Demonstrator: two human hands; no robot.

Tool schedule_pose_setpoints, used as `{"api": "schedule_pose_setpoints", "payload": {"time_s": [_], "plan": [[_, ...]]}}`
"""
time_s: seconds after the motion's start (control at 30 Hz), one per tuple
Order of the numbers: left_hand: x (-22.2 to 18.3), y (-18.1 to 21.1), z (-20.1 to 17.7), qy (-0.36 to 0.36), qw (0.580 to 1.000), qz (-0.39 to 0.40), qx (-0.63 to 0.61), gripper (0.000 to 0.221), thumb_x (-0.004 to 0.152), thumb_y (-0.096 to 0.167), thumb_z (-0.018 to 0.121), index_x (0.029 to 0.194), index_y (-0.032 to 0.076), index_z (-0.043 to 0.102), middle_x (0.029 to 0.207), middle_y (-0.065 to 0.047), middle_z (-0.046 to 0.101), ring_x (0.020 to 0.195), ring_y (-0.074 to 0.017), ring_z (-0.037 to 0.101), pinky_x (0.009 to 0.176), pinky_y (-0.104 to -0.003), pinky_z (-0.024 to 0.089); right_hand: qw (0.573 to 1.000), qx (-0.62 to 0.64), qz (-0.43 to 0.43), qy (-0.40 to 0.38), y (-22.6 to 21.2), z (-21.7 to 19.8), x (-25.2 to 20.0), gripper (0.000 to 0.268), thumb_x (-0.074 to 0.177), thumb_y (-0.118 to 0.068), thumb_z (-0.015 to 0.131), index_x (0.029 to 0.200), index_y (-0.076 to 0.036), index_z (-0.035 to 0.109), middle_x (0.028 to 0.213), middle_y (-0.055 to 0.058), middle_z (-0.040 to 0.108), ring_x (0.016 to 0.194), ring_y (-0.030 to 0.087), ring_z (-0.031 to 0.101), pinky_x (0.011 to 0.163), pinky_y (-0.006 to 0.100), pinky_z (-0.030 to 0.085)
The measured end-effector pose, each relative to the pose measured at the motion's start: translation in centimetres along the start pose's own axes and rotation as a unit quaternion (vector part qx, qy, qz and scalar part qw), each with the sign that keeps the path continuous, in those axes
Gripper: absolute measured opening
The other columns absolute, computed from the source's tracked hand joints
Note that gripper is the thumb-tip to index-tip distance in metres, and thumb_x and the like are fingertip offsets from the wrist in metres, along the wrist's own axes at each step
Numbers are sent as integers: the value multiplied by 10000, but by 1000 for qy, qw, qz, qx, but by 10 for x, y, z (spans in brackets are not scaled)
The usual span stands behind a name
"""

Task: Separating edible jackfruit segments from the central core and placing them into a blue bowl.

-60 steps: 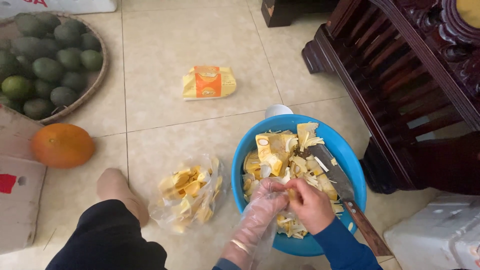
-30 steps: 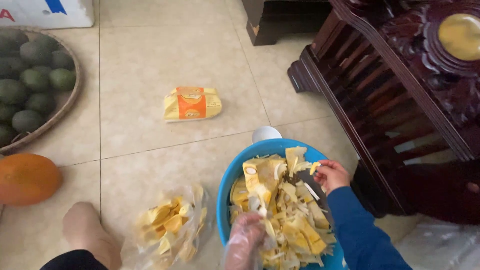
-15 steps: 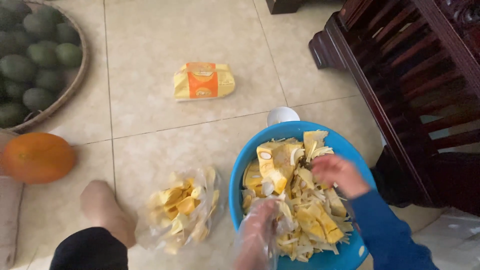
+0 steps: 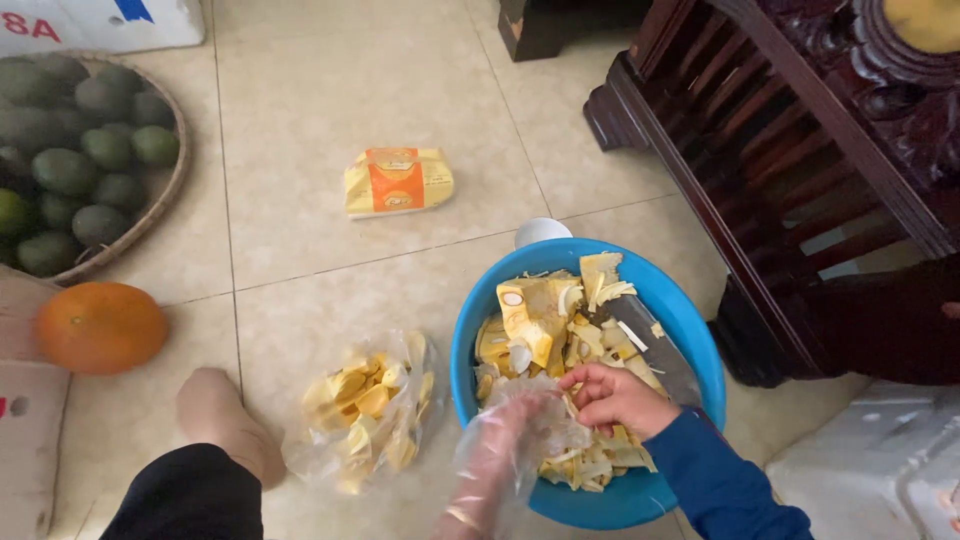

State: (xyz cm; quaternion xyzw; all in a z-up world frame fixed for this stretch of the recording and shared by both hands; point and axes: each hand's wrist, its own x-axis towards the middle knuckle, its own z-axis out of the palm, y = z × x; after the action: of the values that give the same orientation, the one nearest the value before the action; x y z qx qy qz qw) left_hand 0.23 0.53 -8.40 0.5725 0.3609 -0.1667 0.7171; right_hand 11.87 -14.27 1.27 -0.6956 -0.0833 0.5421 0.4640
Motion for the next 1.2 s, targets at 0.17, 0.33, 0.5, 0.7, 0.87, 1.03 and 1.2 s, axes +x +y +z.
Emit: {"api": "schedule_pose_setpoints", "payload": {"time_s": [0.17, 0.33, 0.5, 0.7, 0.87, 1.03, 1.2], "plan": [[-58, 30, -20, 0, 749, 277, 602, 364, 905, -55, 669, 1241, 85, 660, 963, -81, 751, 857, -228, 733, 831, -349, 612, 994, -22, -26, 108, 6, 24, -9, 566, 700, 150, 604, 1222, -47, 696, 782, 145, 743, 651, 196, 616, 523, 308, 434], [93, -45, 24, 9, 979, -199, -39, 219, 949, 168, 692, 1160, 115, 665, 1014, -19, 657, 885, -167, 648, 836, -273, 596, 988, 1, -35, 149, 3, 47, -21, 352, 821, 0, 787, 1157, -75, 715, 790, 100, 658, 596, 180, 550, 475, 312, 428], [-143, 67, -26, 14, 937, 115, -329, 239, 857, 157, 656, 996, 21, 796, 1101, -154, 799, 1063, -311, 717, 966, -444, 526, 982, 17, -85, 168, 0, 53, -26, 243, 817, 98, 773, 1023, -30, 783, 725, 69, 641, 596, 169, 559, 559, 311, 472], [-202, 109, -58, 50, 892, 117, -434, 206, 905, 140, 674, 921, -65, 698, 1015, -229, 762, 876, -321, 709, 815, -406, 624, 957, 231, -118, 128, 7, 32, -29, 389, 812, 100, 708, 1180, -15, 662, 957, 338, 762, 877, 378, 745, 551, 311, 483], [-188, 107, -70, -4, 816, 83, -572, 450, 870, 210, 665, 1280, 26, 650, 987, -314, 711, 941, -458, 702, 906, -540, 568, 960, 42, -209, 183, 27, 12, -18, 302, 784, 72, 827, 1053, -24, 730, 898, 100, 716, 808, 167, 668, 690, 290, 564], [-168, 96, -82, 8, 798, 98, -595, 368, 951, 407, 629, 1155, 115, 723, 1035, -190, 739, 985, -415, 715, 928, -574, 578, 899, -365, -190, 149, 79, 18, 27, 533, 721, -181, 860, 1232, -283, 747, 1205, 26, 677, 1103, 248, 660, 912, 367, 566], [-134, 67, -99, 19, 811, 130, -571, 706, 941, 659, 511, 1100, 6, 726, 1091, -186, 737, 1044, -419, 702, 937, -581, 571, 965, -150, -127, 174, 115, -3, 47, 544, 773, 62, 772, 1265, -169, 776, 1217, 98, 753, 981, 211, 747, 834, 340, 646]]}}
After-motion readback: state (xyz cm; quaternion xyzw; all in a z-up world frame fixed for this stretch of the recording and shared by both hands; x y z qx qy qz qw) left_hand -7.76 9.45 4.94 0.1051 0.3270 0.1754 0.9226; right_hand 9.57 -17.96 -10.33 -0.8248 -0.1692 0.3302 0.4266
